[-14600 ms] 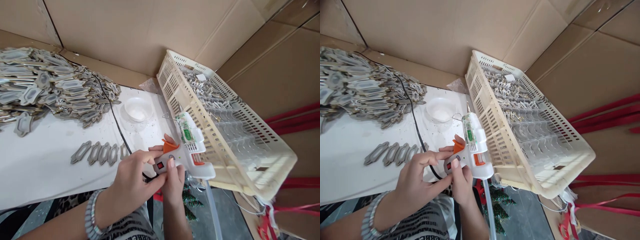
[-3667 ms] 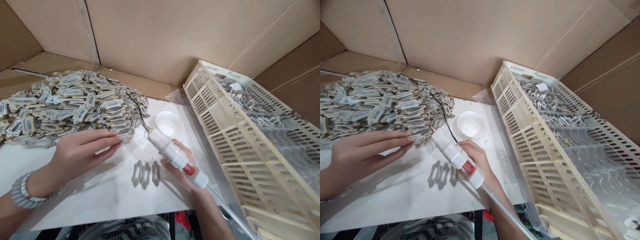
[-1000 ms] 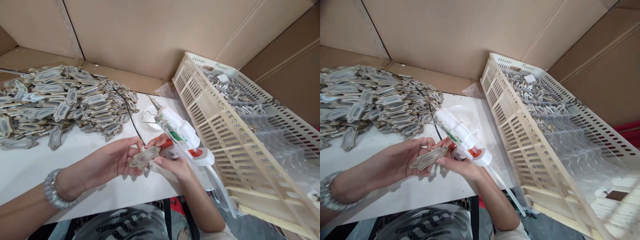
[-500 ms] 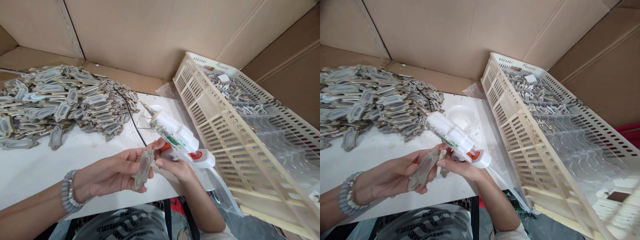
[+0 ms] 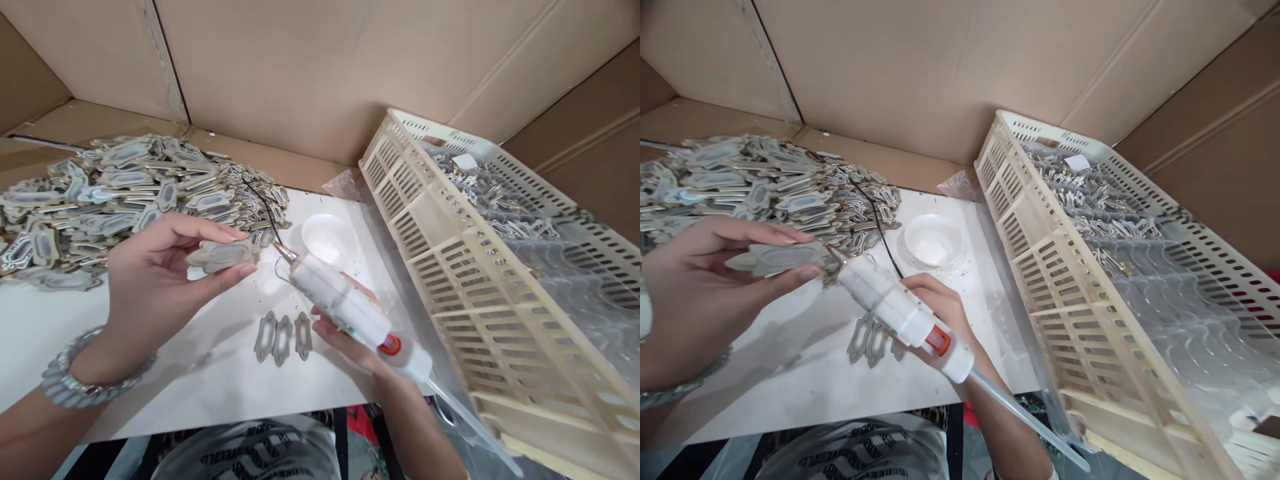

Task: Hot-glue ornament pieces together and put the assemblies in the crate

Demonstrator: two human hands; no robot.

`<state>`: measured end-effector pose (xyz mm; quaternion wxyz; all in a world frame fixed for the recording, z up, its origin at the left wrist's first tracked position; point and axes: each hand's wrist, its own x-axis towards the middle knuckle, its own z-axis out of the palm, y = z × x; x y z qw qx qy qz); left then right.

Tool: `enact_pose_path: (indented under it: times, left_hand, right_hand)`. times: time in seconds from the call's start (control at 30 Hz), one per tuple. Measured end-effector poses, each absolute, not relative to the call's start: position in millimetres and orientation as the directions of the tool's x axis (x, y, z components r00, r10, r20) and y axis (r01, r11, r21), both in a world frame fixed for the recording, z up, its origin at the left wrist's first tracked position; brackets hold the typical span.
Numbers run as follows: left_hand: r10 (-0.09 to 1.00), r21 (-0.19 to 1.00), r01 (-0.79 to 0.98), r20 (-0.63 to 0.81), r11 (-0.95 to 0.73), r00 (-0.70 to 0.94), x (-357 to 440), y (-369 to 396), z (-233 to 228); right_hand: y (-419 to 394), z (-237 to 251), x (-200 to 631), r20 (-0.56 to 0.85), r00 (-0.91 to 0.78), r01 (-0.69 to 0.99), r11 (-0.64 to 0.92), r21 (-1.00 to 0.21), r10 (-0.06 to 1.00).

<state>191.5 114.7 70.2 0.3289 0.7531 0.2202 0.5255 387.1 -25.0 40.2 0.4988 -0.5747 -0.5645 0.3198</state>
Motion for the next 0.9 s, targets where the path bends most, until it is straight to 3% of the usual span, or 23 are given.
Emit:
enact_pose_path:
  times: [0.1, 0.33, 0.53, 0.9]
  left_hand:
    - [0.662, 0.708, -0.023, 0.672, -0.706, 0.332, 190.9, 110.9, 69.9]
    - [0.636, 0.687, -0.060, 0.699, -0.725, 0.327, 189.9, 108.9, 69.5]
    - [0.680, 0.728, -0.031, 0.654, -0.685, 0.331, 190.0, 104.7, 72.6]
    - [0.631, 0.669, -0.019, 0.710, -0.743, 0.312, 187.5, 104.0, 72.9]
  right_hand:
    - [-24.6, 40.7, 387.8, 0.306, 0.062, 0.367, 0.263, -0.892, 0.950]
    - [-22.8, 33.8, 392.3, 0.377, -0.030, 0.434, 0.352, -0.829, 0.926]
    - [-22.2, 35.7, 390.9, 0.330, -0.027, 0.452, 0.306, -0.838, 0.944]
    - [-23.1, 31.7, 393.0, 0.308, -0.022, 0.456, 0.284, -0.844, 0.951]
